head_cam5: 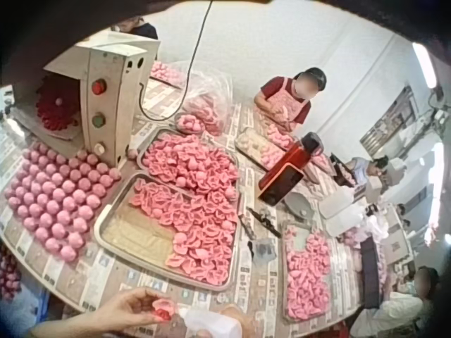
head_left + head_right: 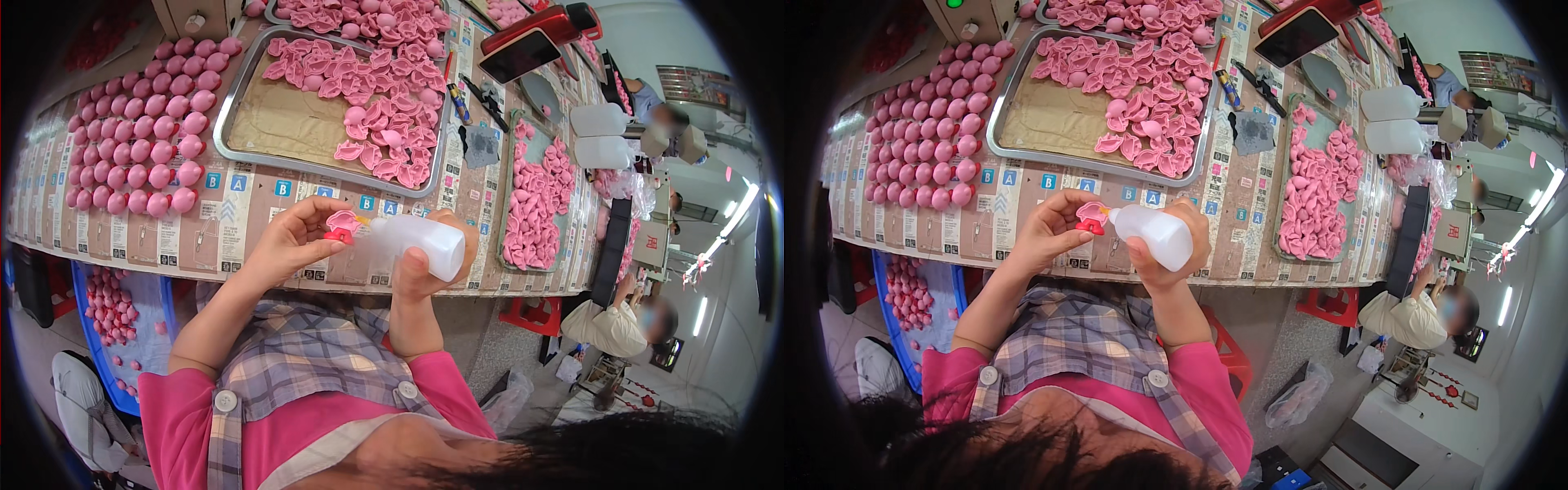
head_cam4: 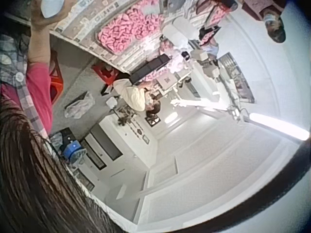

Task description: The person assembles toy figures by applying glue from a bottle to plastic pieces and attaching them together by hand.

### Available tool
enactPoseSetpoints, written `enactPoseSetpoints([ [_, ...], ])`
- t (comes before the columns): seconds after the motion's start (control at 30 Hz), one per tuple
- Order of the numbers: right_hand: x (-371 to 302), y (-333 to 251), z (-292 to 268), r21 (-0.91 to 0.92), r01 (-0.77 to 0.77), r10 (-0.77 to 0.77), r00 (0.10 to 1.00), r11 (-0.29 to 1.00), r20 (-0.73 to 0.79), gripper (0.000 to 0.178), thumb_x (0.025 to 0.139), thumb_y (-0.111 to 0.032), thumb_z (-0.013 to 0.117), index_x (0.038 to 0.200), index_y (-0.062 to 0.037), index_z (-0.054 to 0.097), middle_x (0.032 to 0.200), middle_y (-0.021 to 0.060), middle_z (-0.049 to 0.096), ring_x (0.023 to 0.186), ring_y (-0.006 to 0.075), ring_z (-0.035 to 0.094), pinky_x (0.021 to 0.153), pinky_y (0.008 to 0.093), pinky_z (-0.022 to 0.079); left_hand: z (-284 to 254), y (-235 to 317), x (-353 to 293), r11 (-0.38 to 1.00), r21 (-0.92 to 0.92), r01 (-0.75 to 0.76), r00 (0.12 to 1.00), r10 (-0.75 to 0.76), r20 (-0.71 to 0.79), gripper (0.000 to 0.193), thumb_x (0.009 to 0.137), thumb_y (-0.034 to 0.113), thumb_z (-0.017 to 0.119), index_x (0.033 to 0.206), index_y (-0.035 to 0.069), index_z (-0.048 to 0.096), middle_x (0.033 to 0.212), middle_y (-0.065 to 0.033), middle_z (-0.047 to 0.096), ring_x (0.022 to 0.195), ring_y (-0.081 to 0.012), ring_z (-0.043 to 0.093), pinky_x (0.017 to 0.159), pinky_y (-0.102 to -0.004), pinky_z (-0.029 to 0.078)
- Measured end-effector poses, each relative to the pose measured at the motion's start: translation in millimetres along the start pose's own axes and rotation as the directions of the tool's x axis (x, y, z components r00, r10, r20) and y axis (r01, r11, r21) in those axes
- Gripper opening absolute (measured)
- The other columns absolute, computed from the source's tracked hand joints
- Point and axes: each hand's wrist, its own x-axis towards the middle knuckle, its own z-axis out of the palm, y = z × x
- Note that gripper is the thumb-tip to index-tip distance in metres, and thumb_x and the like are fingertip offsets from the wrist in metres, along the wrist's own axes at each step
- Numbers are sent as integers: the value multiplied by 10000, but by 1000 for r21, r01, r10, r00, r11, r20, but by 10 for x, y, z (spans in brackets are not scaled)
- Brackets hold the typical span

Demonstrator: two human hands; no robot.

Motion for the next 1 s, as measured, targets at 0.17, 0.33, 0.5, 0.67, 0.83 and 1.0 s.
enactPoseSetpoints([
  [0.17,-5,-8,31,14,10,-10,998,1000,62,460,660,-347,695,874,-4,477,693,74,526,552,181,477,514,294,381,-3,4,-5,1000,-10,9,1000,-9,11,427,733,-3,597,1127,1,431,1058,-60,500,964,-129,505,849,-258,411],
  [0.33,-4,13,27,-5,32,-31,995,999,97,431,657,-303,703,875,-9,477,687,82,532,548,187,487,521,300,386,-7,-10,-6,1000,-14,4,1000,-3,23,419,743,-4,589,1132,-6,433,1069,-57,485,962,-122,501,839,-251,420],
  [0.5,18,4,-20,-53,68,-63,993,996,102,456,659,-310,705,895,-5,462,676,75,524,535,180,484,504,300,383,-7,-3,-7,1000,-5,10,1000,-10,-14,445,707,-7,617,1110,13,429,1043,-61,506,973,-133,497,857,-266,397],
  [0.67,-12,14,-42,-51,36,-32,997,998,74,472,669,-335,696,897,-2,451,675,66,509,533,171,476,491,286,373,-20,-25,-5,1000,-4,-12,999,12,-31,440,705,-6,622,1098,20,426,1041,-55,499,963,-130,496,854,-265,395],
  [0.83,-21,43,-96,-18,4,-4,1000,1000,-11,505,674,-387,684,889,1,444,707,70,480,543,166,451,488,282,364,-9,-6,-2,1000,-6,-19,999,19,-38,442,706,8,631,1094,21,421,1027,-50,498,949,-121,496,846,-258,394],
  [1.0,-19,24,-78,-30,-2,2,1000,1000,6,517,670,-397,688,892,0,443,711,66,472,556,172,455,496,288,365,-4,-2,-3,1000,2,-24,998,24,-51,439,706,24,641,1088,19,423,1020,-49,497,940,-115,495,843,-255,392],
])
